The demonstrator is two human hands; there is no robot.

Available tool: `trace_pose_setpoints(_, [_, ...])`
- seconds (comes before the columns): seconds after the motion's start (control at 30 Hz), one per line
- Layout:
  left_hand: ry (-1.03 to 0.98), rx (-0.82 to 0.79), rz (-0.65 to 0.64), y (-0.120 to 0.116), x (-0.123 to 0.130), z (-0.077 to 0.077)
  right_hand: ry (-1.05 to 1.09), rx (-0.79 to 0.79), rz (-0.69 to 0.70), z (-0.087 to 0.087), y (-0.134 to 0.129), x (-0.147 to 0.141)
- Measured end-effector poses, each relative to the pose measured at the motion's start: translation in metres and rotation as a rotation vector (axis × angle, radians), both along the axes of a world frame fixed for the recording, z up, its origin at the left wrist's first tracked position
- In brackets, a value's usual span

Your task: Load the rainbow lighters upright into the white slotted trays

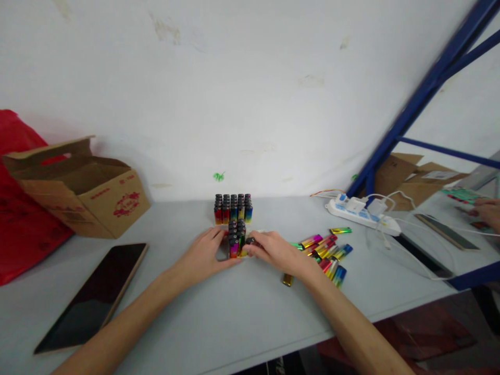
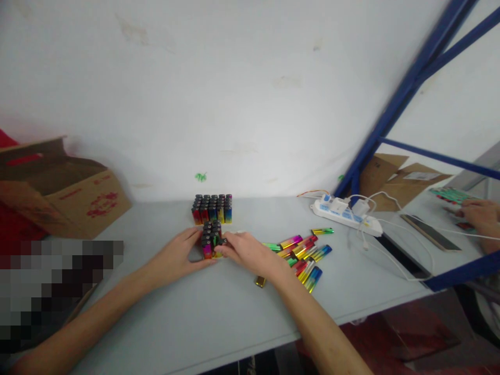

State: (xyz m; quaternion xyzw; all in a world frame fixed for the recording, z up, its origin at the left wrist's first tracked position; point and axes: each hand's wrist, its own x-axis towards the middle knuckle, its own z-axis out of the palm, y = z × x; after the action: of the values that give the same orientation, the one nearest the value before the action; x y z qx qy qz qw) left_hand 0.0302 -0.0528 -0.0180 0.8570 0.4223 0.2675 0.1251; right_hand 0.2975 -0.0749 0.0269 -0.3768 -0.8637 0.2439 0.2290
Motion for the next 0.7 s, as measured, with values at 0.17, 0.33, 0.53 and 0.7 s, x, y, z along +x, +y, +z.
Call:
trace_pose_setpoints(0.17, [-0.002, 0.002, -0.002, 0.001, -0.001, 0.001, -0.158, 0.148, -0.076, 0.006, -0.001, -0.005])
trace_pose_setpoints(0.33, [0.016, -0.004, 0.005, 0.004, -0.003, 0.0, -0.285, 0.179, -0.108, 0.008, 0.0, -0.008])
trace_pose_setpoints(0.53, [0.011, -0.004, 0.022, 0.005, -0.005, 0.0, -0.213, 0.167, -0.116, 0.009, 0.004, -0.004])
trace_pose_setpoints(0.7, [0.01, -0.027, 0.034, 0.006, -0.006, -0.002, -0.037, 0.232, -0.24, 0.029, -0.015, 0.049])
